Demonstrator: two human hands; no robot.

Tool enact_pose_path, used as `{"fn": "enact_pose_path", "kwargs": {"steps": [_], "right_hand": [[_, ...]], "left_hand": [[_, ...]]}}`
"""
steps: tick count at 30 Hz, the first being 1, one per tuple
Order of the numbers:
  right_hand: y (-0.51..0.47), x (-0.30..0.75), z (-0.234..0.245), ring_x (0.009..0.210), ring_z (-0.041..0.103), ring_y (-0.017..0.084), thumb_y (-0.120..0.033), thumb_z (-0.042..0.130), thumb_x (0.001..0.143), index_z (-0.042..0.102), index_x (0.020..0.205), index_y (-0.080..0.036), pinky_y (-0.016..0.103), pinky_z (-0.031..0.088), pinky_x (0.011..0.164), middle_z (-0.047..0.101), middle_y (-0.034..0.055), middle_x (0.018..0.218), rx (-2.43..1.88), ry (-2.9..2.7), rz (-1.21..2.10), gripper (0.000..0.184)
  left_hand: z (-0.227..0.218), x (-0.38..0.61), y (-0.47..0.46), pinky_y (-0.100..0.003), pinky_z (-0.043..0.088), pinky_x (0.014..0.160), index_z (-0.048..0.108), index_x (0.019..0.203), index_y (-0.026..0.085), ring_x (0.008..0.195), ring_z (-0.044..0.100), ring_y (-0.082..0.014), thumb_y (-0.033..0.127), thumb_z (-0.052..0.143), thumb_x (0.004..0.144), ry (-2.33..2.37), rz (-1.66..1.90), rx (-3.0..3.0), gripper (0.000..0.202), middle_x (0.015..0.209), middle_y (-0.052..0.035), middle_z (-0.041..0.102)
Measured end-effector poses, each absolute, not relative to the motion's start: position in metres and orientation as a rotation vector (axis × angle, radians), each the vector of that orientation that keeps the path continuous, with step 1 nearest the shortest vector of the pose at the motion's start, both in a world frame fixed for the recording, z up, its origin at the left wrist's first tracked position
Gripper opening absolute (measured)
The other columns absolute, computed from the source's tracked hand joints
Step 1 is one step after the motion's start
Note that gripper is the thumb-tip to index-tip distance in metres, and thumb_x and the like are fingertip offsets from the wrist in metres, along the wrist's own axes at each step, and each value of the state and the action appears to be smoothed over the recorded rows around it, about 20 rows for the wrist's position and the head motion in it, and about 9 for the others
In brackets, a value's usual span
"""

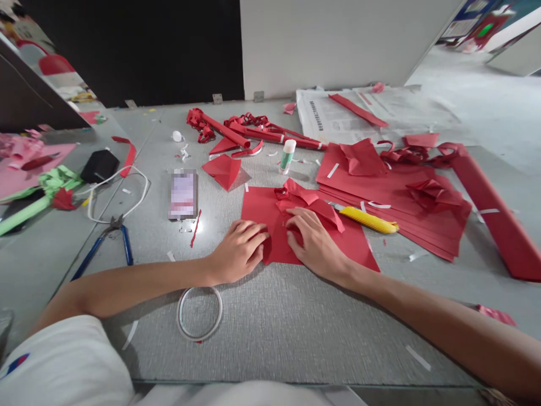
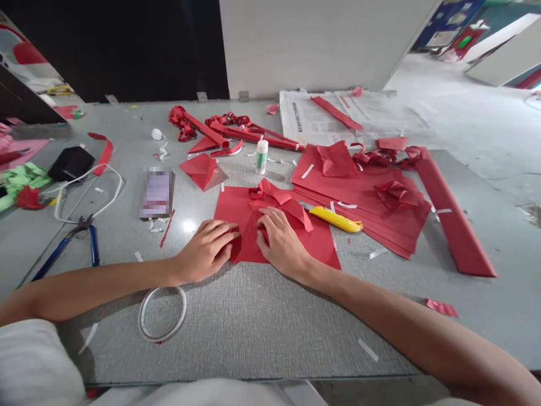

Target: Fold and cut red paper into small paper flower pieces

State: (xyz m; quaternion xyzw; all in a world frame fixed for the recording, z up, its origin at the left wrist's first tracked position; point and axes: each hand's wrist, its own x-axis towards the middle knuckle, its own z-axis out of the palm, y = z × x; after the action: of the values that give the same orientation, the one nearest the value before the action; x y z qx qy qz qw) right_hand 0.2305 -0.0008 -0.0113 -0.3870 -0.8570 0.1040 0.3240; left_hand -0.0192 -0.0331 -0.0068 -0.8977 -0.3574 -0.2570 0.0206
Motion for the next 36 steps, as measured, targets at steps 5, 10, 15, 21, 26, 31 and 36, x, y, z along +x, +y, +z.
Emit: {"fn": "enact_pose_path", "kwargs": {"steps": [5, 10, 15, 21, 26, 31, 36], "right_hand": [[-0.001, 0.23, -0.012, 0.137, 0.066, 0.036, -0.015, 0.051, 0.101, 0.068, 0.13, -0.025, 0.067, 0.061, 0.11, 0.071, 0.0164, 0.14, -1.011, -2.257, 0.281, 0.035], [-0.002, 0.23, -0.011, 0.134, 0.067, 0.036, -0.015, 0.053, 0.101, 0.068, 0.116, -0.026, 0.065, 0.061, 0.108, 0.071, 0.0171, 0.138, -1.009, -2.251, 0.301, 0.024], [-0.002, 0.23, -0.008, 0.127, 0.068, 0.036, -0.014, 0.053, 0.1, 0.057, 0.097, -0.027, 0.061, 0.063, 0.101, 0.074, 0.016, 0.121, -1.013, -2.244, 0.345, 0.014], [-0.001, 0.228, -0.009, 0.113, 0.072, 0.033, -0.012, 0.054, 0.096, 0.048, 0.097, -0.029, 0.054, 0.064, 0.094, 0.074, 0.0123, 0.109, -1.01, -2.169, 0.368, 0.018], [-0.001, 0.229, -0.007, 0.116, 0.072, 0.031, -0.014, 0.054, 0.097, 0.046, 0.095, -0.03, 0.053, 0.064, 0.095, 0.075, 0.0126, 0.116, -1.0, -2.144, 0.375, 0.018], [-0.004, 0.228, -0.002, 0.118, 0.072, 0.033, -0.025, 0.065, 0.098, 0.049, 0.097, -0.03, 0.056, 0.064, 0.096, 0.075, 0.0132, 0.122, -1.038, -2.134, 0.411, 0.018], [-0.005, 0.228, 0.001, 0.117, 0.073, 0.032, -0.028, 0.064, 0.101, 0.051, 0.093, -0.03, 0.056, 0.063, 0.097, 0.077, 0.0128, 0.123, -1.03, -2.127, 0.404, 0.015]], "left_hand": [[-0.006, -0.02, -0.034, -0.047, 0.057, 0.103, 0.073, 0.126, 0.017, 0.117, 0.07, -0.0273, 0.014, 0.045, 0.106, -1.121, -0.789, -2.793, 0.034, 0.129, -0.0125, 0.078], [-0.006, -0.02, -0.034, -0.046, 0.057, 0.103, 0.073, 0.126, 0.017, 0.117, 0.07, -0.0269, 0.013, 0.046, 0.106, -1.127, -0.795, -2.798, 0.034, 0.128, -0.0121, 0.078], [-0.006, -0.018, -0.034, -0.045, 0.057, 0.102, 0.074, 0.123, 0.016, 0.114, 0.07, -0.027, 0.013, 0.044, 0.107, -1.104, -0.8, -2.772, 0.034, 0.126, -0.0128, 0.079], [-0.008, -0.019, -0.033, -0.048, 0.056, 0.104, 0.073, 0.128, 0.018, 0.118, 0.069, -0.0277, 0.013, 0.046, 0.105, -1.147, -0.764, -2.821, 0.036, 0.13, -0.0123, 0.078], [-0.01, -0.021, -0.033, -0.051, 0.056, 0.106, 0.073, 0.132, 0.02, 0.121, 0.068, -0.0285, 0.013, 0.046, 0.104, -1.192, -0.747, -2.864, 0.039, 0.135, -0.0117, 0.076], [-0.01, -0.022, -0.033, -0.052, 0.056, 0.106, 0.072, 0.134, 0.02, 0.123, 0.068, -0.0295, 0.013, 0.046, 0.104, -1.186, -0.736, -2.875, 0.04, 0.137, -0.0123, 0.076], [-0.011, -0.022, -0.033, -0.052, 0.056, 0.107, 0.072, 0.135, 0.021, 0.124, 0.068, -0.0298, 0.012, 0.048, 0.103, -1.2, -0.729, -2.881, 0.04, 0.137, -0.0118, 0.076]]}}
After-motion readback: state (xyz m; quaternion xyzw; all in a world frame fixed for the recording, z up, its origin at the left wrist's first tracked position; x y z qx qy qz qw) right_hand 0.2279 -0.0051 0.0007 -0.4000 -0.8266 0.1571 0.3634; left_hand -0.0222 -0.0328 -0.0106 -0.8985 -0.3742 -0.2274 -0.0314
